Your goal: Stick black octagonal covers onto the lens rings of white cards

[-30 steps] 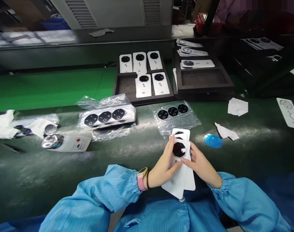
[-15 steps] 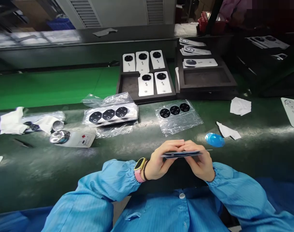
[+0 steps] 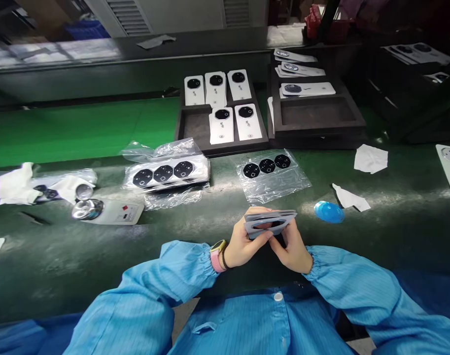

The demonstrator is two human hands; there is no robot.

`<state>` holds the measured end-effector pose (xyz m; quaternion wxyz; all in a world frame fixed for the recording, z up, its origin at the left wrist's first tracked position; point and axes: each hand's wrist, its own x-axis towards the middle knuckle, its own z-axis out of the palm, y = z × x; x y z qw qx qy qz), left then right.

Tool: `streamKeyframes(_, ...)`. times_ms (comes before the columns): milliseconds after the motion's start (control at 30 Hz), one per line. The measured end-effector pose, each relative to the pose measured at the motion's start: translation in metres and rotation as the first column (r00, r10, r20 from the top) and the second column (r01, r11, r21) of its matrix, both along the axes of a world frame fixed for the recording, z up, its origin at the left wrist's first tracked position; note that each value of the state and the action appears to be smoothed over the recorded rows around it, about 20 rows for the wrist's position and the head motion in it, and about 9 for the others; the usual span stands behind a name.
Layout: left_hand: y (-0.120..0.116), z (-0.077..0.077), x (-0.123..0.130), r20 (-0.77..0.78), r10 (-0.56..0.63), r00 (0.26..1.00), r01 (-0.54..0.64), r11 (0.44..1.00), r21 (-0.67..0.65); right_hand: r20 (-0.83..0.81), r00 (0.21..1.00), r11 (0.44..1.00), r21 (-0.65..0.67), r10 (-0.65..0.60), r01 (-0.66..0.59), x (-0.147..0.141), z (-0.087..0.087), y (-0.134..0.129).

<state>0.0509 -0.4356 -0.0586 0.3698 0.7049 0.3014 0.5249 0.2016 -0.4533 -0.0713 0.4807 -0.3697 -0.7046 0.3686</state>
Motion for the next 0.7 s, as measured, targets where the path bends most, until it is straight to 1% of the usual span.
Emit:
streamKeyframes(100,-0.001,-0.001,0.000,-0.008,0.012,1.000,-0.012,0.999,0.032,0.016,1.000,1.000,-0.016,0.013,-0.013,-0.002,-0.005,-0.003)
streamKeyframes(233,-0.001,0.000,-0.002,-0.015,-0.014,1.000,0.015,0.995,0.103,0.031,0.999,0.998,-0.061,0.016,-0.015,0.001,-0.008,-0.005)
streamKeyframes(333,-0.001,0.004,-0.005,-0.045,-0.038,0.998,0.043,0.992,0.120,0.046,0.996,0.992,-0.105,0.081,-0.076,0.004,-0.004,-0.005)
streamKeyframes(433,-0.002,0.009,-0.011,-0.106,-0.040,0.994,0.051,0.994,0.100,0.051,0.990,0.981,-0.150,0.131,-0.122,0.008,0.002,-0.003)
streamKeyframes(533,-0.004,0.011,-0.015,-0.185,-0.005,0.983,0.018,0.998,0.065,0.037,0.991,0.973,-0.197,0.129,-0.119,0.010,0.004,-0.001)
streamKeyframes(700,-0.003,0.015,-0.018,-0.248,0.095,0.964,-0.087,0.995,0.042,-0.014,0.998,0.958,-0.278,0.065,-0.066,0.002,-0.003,0.006)
